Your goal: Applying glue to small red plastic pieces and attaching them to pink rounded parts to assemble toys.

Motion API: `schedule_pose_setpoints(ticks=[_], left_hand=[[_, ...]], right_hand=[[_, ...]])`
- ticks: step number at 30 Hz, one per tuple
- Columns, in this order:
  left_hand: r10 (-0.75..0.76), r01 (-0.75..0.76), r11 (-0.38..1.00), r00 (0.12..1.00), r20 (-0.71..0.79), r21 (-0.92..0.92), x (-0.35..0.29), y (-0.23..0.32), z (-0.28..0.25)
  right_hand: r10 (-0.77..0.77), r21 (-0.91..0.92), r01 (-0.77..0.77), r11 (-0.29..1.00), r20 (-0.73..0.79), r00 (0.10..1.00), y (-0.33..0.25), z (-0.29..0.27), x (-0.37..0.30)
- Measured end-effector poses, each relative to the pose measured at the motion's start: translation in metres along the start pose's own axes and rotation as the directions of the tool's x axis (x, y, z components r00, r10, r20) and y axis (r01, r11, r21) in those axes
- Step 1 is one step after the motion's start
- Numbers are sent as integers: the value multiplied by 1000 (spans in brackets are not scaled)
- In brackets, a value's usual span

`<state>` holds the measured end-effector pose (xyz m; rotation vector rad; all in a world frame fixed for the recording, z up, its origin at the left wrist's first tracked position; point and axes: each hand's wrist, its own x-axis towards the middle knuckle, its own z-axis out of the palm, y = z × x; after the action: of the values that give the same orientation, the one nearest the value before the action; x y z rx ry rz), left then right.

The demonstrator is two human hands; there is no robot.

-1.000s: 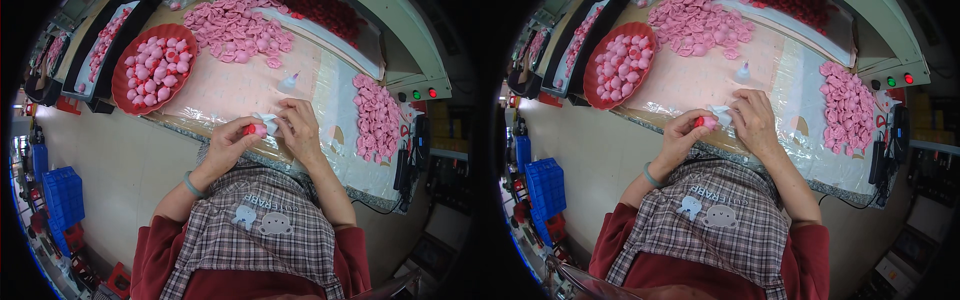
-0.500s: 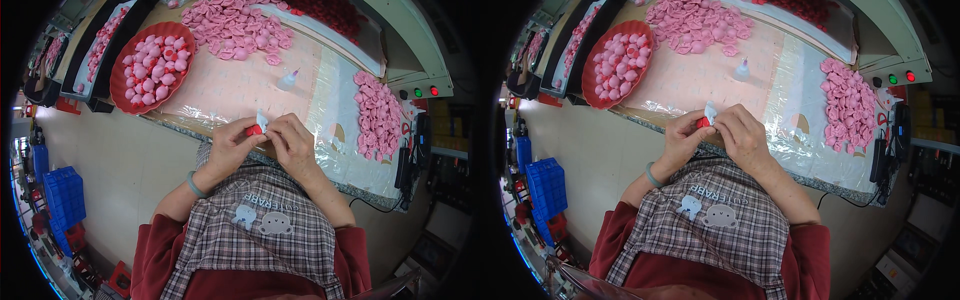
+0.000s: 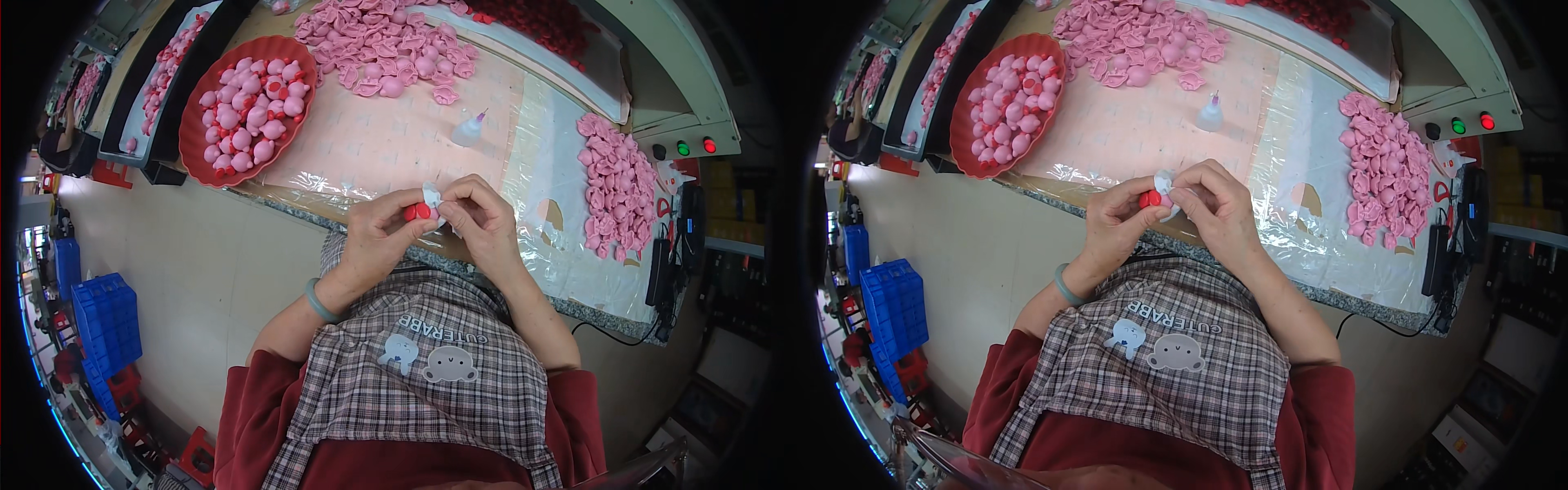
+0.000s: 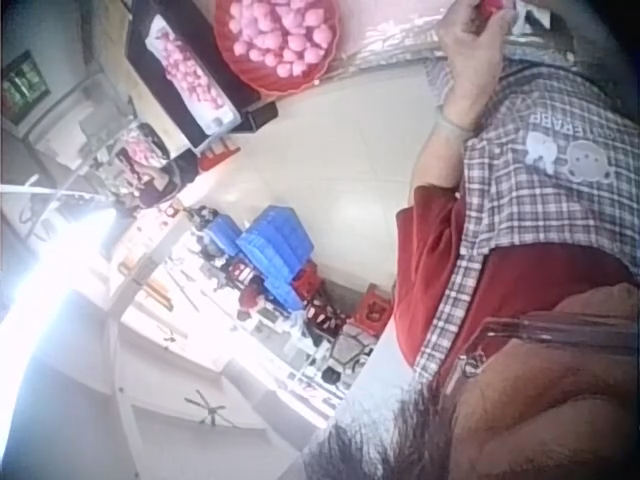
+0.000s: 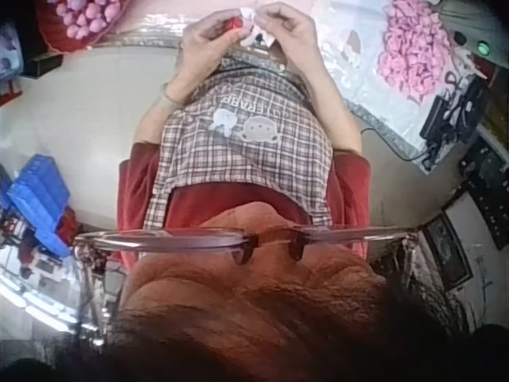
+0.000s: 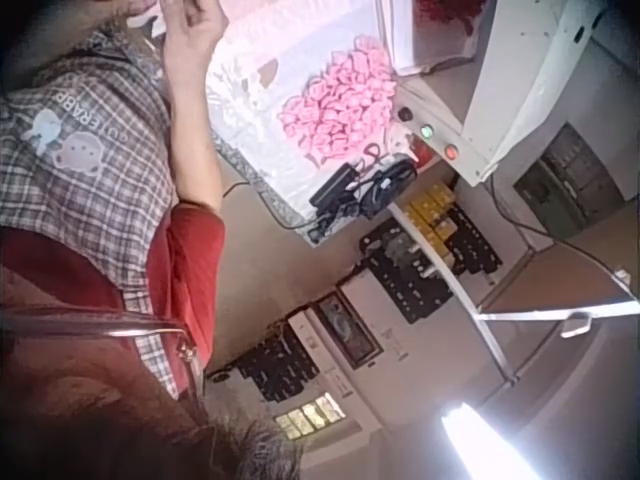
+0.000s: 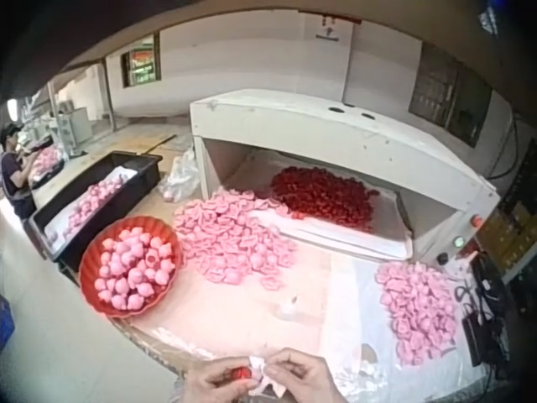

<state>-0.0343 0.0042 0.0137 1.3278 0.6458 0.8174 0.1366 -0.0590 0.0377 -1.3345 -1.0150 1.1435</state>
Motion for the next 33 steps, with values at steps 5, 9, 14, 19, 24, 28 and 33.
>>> schedule_pose_setpoints(ticks=[5, 9, 14, 19, 24, 28, 33], left_hand=[[138, -124, 938, 990, -20, 324, 3, 1, 4], [176, -167, 948, 984, -11, 269, 1, -4, 3], [-26, 44, 970, 997, 78, -240, 7, 11, 3], [-151, 170, 887, 985, 78, -430, 5, 9, 0], [-142, 183, 863, 982, 122, -471, 4, 7, 0], [-137, 174, 865, 984, 112, -470, 2, 3, 0], [56, -30, 946, 996, 72, -323, 3, -3, 1]], right_hand=[[-167, -291, 140, 946, -71, 983, 2, 5, 0], [77, 42, -76, 996, -27, 997, 0, -5, 3], [14, 137, 13, 990, -191, 982, -4, -8, 8], [-372, -569, 281, 773, -48, 927, -7, -9, 9], [-564, -632, 416, 653, -41, 825, -25, 0, 1], [-573, -630, 456, 629, 22, 820, -28, 6, -4], [-560, -642, 440, 628, 20, 828, -26, 8, -7]])
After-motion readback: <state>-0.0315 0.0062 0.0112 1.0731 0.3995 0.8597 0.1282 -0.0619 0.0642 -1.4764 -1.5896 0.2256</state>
